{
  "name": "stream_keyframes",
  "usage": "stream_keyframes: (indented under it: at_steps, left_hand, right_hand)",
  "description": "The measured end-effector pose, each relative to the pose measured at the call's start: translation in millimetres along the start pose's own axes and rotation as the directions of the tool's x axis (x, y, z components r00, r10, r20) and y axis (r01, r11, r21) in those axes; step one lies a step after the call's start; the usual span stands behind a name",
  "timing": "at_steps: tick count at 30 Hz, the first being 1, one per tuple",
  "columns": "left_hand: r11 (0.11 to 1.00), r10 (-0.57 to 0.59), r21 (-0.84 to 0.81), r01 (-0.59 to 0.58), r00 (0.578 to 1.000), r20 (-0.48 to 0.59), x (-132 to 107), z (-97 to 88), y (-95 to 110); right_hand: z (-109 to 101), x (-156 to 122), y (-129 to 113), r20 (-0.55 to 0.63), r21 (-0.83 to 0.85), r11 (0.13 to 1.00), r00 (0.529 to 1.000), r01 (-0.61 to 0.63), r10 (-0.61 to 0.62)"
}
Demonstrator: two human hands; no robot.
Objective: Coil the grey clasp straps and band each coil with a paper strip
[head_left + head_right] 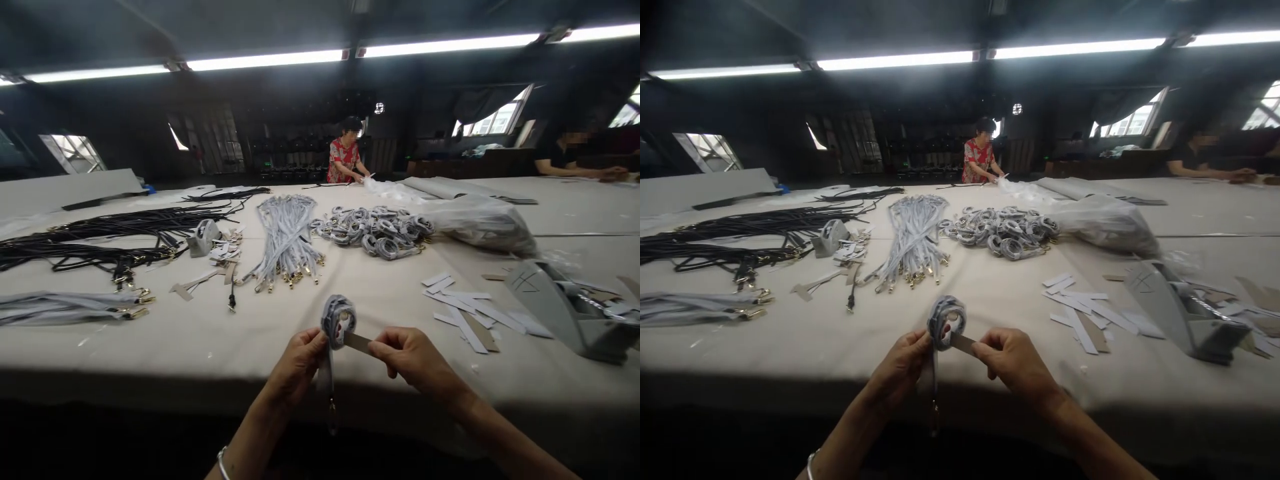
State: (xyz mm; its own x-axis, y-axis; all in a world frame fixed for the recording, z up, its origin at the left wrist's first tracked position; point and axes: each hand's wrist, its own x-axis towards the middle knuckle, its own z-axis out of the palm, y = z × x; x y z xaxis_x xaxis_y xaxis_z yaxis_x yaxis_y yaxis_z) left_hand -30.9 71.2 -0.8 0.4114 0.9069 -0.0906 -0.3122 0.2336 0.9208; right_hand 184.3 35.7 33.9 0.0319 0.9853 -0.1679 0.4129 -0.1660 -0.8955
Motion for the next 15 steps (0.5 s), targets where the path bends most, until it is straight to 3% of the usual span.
stream_keyframes:
  at_steps: [6, 11, 15]
  left_hand:
    - [0.99, 0.061, 0.13, -0.062, 0.998, 0.011, -7, -2.7, 2]
    - [0.953, 0.104, 0.285, -0.105, 0.994, 0.018, -10, 3.6, 7]
    - [0.926, 0.096, 0.355, -0.126, 0.99, 0.099, -8, 10.1, 5]
  right_hand:
    - [10, 12, 6, -0.099, 0.049, 0.998, 0.995, 0.039, -0.034]
    - [10, 13, 11, 0.029, 0.12, 0.992, 0.999, -0.036, 0.033]
    - [19, 12, 7, 0.1, 0.225, 0.974, 0.994, 0.022, -0.045]
